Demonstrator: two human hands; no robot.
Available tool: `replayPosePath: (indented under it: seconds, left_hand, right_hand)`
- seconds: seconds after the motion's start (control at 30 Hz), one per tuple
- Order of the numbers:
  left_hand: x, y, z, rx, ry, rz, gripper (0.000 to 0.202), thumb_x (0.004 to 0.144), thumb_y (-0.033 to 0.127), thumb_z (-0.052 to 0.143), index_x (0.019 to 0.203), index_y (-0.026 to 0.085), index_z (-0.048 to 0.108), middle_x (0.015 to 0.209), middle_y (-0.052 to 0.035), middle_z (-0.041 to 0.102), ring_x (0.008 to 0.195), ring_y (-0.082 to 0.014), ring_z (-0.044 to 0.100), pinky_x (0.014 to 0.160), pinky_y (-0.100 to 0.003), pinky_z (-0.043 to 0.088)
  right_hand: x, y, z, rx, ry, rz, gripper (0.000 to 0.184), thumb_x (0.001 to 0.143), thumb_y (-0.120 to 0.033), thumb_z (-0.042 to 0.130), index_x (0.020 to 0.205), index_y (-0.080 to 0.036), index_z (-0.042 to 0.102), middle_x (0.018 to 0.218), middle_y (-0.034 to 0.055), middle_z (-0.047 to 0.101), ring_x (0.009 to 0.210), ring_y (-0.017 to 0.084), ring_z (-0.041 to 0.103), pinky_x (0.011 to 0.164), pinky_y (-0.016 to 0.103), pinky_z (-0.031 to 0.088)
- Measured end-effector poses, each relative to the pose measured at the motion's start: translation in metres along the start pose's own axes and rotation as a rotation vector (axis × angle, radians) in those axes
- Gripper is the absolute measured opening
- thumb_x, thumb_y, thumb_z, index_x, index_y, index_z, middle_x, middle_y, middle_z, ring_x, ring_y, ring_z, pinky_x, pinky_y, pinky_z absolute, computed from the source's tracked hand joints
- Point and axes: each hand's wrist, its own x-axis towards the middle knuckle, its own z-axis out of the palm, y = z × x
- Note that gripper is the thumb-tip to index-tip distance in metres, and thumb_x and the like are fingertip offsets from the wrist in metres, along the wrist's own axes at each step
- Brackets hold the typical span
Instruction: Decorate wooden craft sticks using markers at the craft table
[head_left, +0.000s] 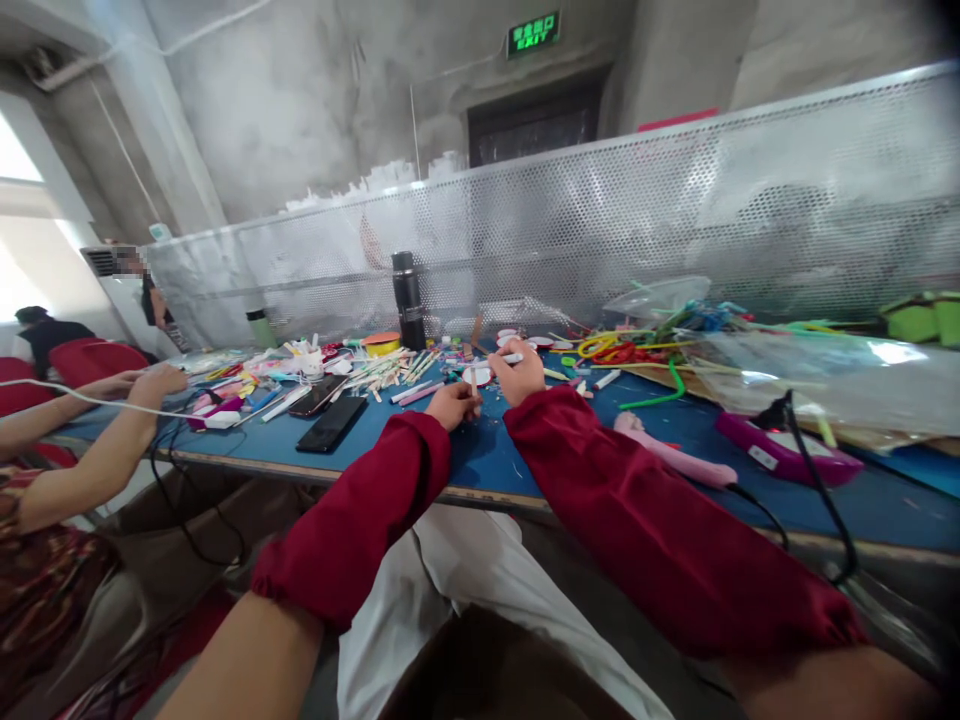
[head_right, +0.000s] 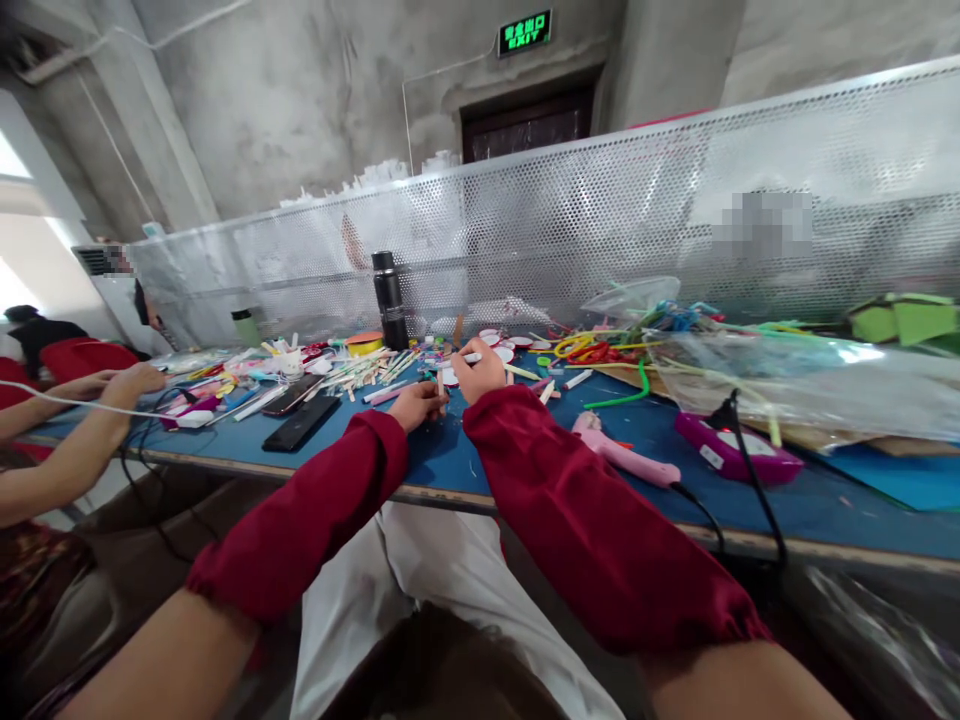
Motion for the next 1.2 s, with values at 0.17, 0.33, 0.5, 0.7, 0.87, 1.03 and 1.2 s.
replayPosePath:
  seconds: [0.17,0.33,0.5,0.7,0.87,1.03,1.2]
  left_hand:
    - [0.0008,-0.0019,0.0007,0.007,0.012,0.014,0.012,0.077,0.016,0.066,0.071,0.014,0.056,0.052,0.0038,0.058,0.039,-0.0058,0.046,0.046,-0.02,0.032]
    - [0.0002,-0.0005,0.0009,0.016,0.007,0.034,0.02,0.075,0.024,0.071,0.069,0.014,0.055,0.053,0.0032,0.059,0.04,-0.0058,0.046,0.046,-0.02,0.032]
    - [-0.0009,0.0005,0.0005,0.017,0.006,0.028,0.021,0.075,0.027,0.072,0.07,0.014,0.055,0.054,0.003,0.06,0.04,-0.0055,0.046,0.046,-0.02,0.032]
    - [0.0001,-0.0013,-0.0001,0.014,0.005,0.028,0.021,0.075,0.025,0.072,0.069,0.014,0.055,0.055,0.0019,0.06,0.041,-0.0061,0.047,0.047,-0.021,0.033]
    - [0.0017,-0.0036,-0.0001,0.007,0.004,0.034,0.014,0.077,0.02,0.067,0.072,0.014,0.056,0.055,0.0029,0.06,0.041,-0.0058,0.047,0.047,-0.02,0.034]
    - [0.0025,-0.0053,-0.0002,0.001,0.003,0.043,0.014,0.077,0.02,0.067,0.071,0.014,0.056,0.055,0.0027,0.059,0.042,-0.006,0.048,0.047,-0.02,0.034]
    - [0.0034,-0.0073,0.0002,-0.013,0.015,0.04,0.016,0.076,0.022,0.068,0.071,0.014,0.056,0.055,0.0026,0.059,0.041,-0.0056,0.046,0.047,-0.02,0.033]
  right_hand:
    - [0.0005,0.0006,-0.0008,0.007,0.064,0.03,0.016,0.075,-0.035,0.054,0.065,-0.024,0.05,0.057,-0.0033,0.052,0.058,0.015,0.048,0.06,0.028,0.038]
    - [-0.0002,-0.001,-0.0023,0.007,-0.001,0.032,0.015,0.073,-0.033,0.053,0.062,-0.024,0.049,0.055,-0.0033,0.052,0.056,0.015,0.048,0.056,0.029,0.037]
    - [-0.0004,-0.0021,-0.0038,-0.016,0.044,0.05,0.016,0.075,-0.036,0.053,0.065,-0.024,0.05,0.058,-0.0026,0.055,0.059,0.016,0.05,0.06,0.029,0.038]
    - [0.0005,0.0001,-0.0019,-0.027,0.014,0.029,0.015,0.074,-0.034,0.053,0.063,-0.024,0.05,0.057,-0.0027,0.053,0.058,0.016,0.049,0.058,0.028,0.037]
    - [0.0006,0.0056,-0.0005,-0.042,0.044,0.031,0.014,0.074,-0.033,0.054,0.064,-0.024,0.051,0.057,-0.0028,0.055,0.058,0.016,0.05,0.059,0.028,0.037]
    - [0.0001,0.0048,-0.0013,-0.043,0.028,0.028,0.014,0.074,-0.032,0.054,0.063,-0.024,0.051,0.057,-0.003,0.055,0.057,0.015,0.049,0.059,0.028,0.037]
    - [-0.0008,0.0021,-0.0026,-0.046,0.038,0.018,0.016,0.074,-0.033,0.054,0.062,-0.023,0.05,0.057,-0.0027,0.054,0.058,0.016,0.05,0.06,0.029,0.037]
